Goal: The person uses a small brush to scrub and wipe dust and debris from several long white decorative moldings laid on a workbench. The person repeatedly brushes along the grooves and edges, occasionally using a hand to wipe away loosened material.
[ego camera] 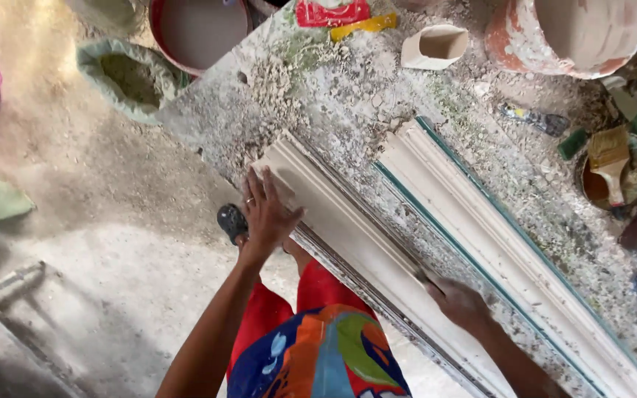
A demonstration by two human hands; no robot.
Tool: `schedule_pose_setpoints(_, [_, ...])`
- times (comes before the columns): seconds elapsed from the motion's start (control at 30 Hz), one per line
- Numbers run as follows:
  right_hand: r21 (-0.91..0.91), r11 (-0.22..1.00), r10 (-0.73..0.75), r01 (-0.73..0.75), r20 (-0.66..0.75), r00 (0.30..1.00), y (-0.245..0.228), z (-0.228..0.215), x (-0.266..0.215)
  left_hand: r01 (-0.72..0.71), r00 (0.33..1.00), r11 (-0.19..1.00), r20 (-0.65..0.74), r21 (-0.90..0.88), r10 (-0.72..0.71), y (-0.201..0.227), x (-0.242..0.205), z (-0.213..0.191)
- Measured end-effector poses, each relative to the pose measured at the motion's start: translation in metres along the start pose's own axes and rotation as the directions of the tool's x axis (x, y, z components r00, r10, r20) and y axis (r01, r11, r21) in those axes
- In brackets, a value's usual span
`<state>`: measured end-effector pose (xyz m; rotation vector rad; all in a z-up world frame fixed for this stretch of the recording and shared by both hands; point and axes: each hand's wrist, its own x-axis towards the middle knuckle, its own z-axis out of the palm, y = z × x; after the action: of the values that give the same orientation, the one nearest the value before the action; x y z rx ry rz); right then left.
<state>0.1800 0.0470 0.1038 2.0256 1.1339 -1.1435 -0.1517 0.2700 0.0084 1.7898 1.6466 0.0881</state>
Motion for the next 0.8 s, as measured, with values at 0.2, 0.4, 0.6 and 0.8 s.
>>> schedule_pose_setpoints(0.2, [0.061, 0.955, -0.284, 0.289, -0.072, 0.956, -0.254, -0.138, 0.072, 0.086, 0.943, 0.996, 0.322, 0.022, -0.088, 0.014, 0.025, -0.027])
schedule_pose_setpoints(0.4, [-0.355, 0.879, -0.471, 0.319, -0.755, 0.456, -0.251, -0.105, 0.101, 0.081, 0.942, 0.995, 0.329, -0.051, -0.06, 0.001, 0.035, -0.016])
schedule_pose_setpoints(0.6, [0.016, 0.976, -0.213, 0.215, -0.087, 0.973, -0.253, -0.141, 0.062, 0.052, 0.93, 0.996, 0.367, -0.078, -0.02, -0.009, 0.04, -0.009])
schedule_pose_setpoints(0.8, [0.078, 0.91, -0.381, 0.408, -0.233, 0.895, -0.317, -0.153, 0.107, 0.062, 0.912, 0.994, 0.409, -0.086, -0.021, -0.004, 0.033, -0.021])
